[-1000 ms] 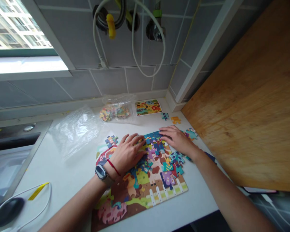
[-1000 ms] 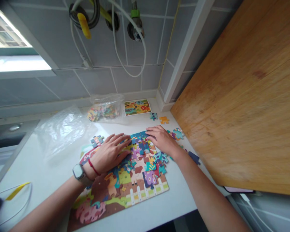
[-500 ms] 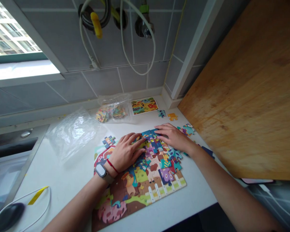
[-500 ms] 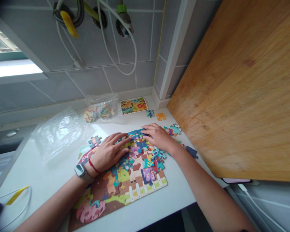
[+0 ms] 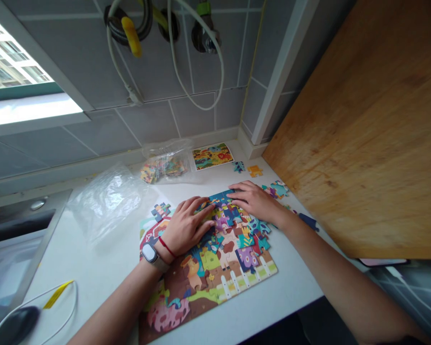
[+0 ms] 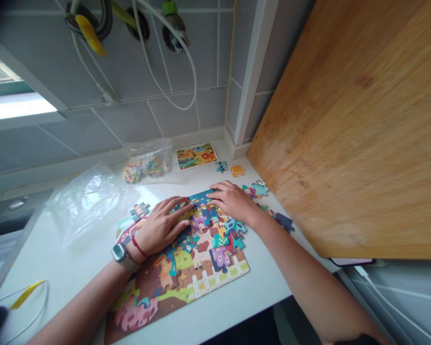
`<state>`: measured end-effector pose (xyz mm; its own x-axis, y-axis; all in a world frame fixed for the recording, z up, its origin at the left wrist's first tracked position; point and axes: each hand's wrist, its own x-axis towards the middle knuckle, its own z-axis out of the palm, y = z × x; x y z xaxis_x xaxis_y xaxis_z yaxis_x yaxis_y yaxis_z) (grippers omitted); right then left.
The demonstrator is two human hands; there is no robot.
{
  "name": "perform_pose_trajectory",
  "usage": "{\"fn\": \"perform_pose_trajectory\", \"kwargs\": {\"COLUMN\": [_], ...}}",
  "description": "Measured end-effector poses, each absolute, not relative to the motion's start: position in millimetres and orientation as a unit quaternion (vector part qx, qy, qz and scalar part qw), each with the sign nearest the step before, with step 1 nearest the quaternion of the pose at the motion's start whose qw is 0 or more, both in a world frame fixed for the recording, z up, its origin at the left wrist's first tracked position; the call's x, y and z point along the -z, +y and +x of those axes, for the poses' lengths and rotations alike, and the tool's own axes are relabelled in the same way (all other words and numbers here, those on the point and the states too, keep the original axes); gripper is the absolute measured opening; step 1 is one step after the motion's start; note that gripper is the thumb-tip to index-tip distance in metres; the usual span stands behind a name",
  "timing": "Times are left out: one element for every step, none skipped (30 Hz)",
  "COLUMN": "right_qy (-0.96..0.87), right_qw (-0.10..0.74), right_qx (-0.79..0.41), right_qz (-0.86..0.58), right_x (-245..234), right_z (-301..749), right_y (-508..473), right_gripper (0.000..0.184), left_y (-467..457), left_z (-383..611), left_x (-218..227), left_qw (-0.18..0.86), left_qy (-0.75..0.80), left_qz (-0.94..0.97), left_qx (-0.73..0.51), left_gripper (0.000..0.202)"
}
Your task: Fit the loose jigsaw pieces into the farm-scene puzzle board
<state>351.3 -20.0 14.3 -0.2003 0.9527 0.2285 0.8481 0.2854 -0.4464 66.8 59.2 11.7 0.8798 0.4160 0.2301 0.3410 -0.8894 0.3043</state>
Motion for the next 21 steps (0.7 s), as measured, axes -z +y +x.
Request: {"fn": "perform_pose_trajectory", "kwargs": {"right_qy": [-0.764, -0.763, -0.761, -0.760, -0.758, -0.756, -0.753, -0.750, -0.746, -0.744, -0.741, -0.739, -0.737, -0.734, -0.731, -0.729, -0.727, -0.725, -0.722, -0.720, -0.718], "right_qw": [0.237, 0.238, 0.238, 0.236, 0.236, 0.235, 0.236, 0.239, 0.241, 0.243, 0.244, 0.245, 0.246, 0.248, 0.253, 0.261, 0.272, 0.284, 0.291, 0.288, 0.272], "right_qx": [-0.113, -0.116, -0.118, -0.121, -0.124, -0.127, -0.130, -0.134, -0.138, -0.142, -0.146, -0.150, -0.154, -0.155, -0.156, -0.155, -0.153, -0.151, -0.155, -0.169, -0.195], "right_qz": [-0.589, -0.590, -0.592, -0.593, -0.595, -0.598, -0.600, -0.602, -0.605, -0.606, -0.608, -0.609, -0.611, -0.613, -0.614, -0.613, -0.611, -0.609, -0.609, -0.609, -0.610], "right_x": [-14, -14, -14, -14, -14, -14, -14, -15, -15, -15, -15, -15, -16, -17, -18, -21, -25, -29, -34, -39, -44], "right_z": [352, 352, 353, 354, 355, 356, 357, 357, 358, 358, 359, 359, 360, 360, 360, 360, 359, 358, 356, 354, 352], "right_y": [-19, -19, -18, -18, -18, -17, -17, -17, -17, -17, -17, -18, -18, -18, -18, -18, -19, -20, -22, -24, -26], "right_gripper": [0.029, 0.030, 0.030, 0.029, 0.029, 0.028, 0.028, 0.028, 0.029, 0.029, 0.029, 0.029, 0.030, 0.032, 0.036, 0.039, 0.041, 0.039, 0.035, 0.028, 0.024], "left_y": [59, 59, 59, 59, 59, 59, 59, 59, 60, 60, 60, 60, 61, 61, 62, 62, 62, 62, 62, 62, 62], "left_z": [67, 67, 67, 67, 67, 67, 67, 67, 66, 66, 66, 66, 66, 66, 65, 65, 65, 65, 65, 65, 65], "left_x": [-12, -12, -12, -12, -12, -12, -12, -11, -11, -10, -10, -9, -8, -8, -8, -9, -10, -11, -13, -14, -16], "left_qw": [0.128, 0.128, 0.128, 0.128, 0.129, 0.129, 0.129, 0.130, 0.130, 0.129, 0.127, 0.124, 0.121, 0.119, 0.120, 0.126, 0.137, 0.151, 0.167, 0.182, 0.195], "left_qy": [0.200, 0.201, 0.202, 0.202, 0.203, 0.204, 0.205, 0.204, 0.203, 0.201, 0.199, 0.197, 0.197, 0.198, 0.200, 0.204, 0.211, 0.219, 0.229, 0.241, 0.254], "left_qz": [0.960, 0.960, 0.959, 0.959, 0.959, 0.958, 0.957, 0.957, 0.957, 0.957, 0.957, 0.957, 0.957, 0.955, 0.953, 0.948, 0.942, 0.933, 0.923, 0.912, 0.901], "left_qx": [-0.148, -0.149, -0.150, -0.150, -0.152, -0.154, -0.157, -0.161, -0.164, -0.167, -0.169, -0.172, -0.176, -0.184, -0.194, -0.208, -0.224, -0.242, -0.260, -0.277, -0.292], "left_gripper": [0.042, 0.041, 0.040, 0.040, 0.039, 0.038, 0.037, 0.036, 0.036, 0.036, 0.036, 0.035, 0.035, 0.034, 0.033, 0.032, 0.030, 0.029, 0.028, 0.027, 0.026]}}
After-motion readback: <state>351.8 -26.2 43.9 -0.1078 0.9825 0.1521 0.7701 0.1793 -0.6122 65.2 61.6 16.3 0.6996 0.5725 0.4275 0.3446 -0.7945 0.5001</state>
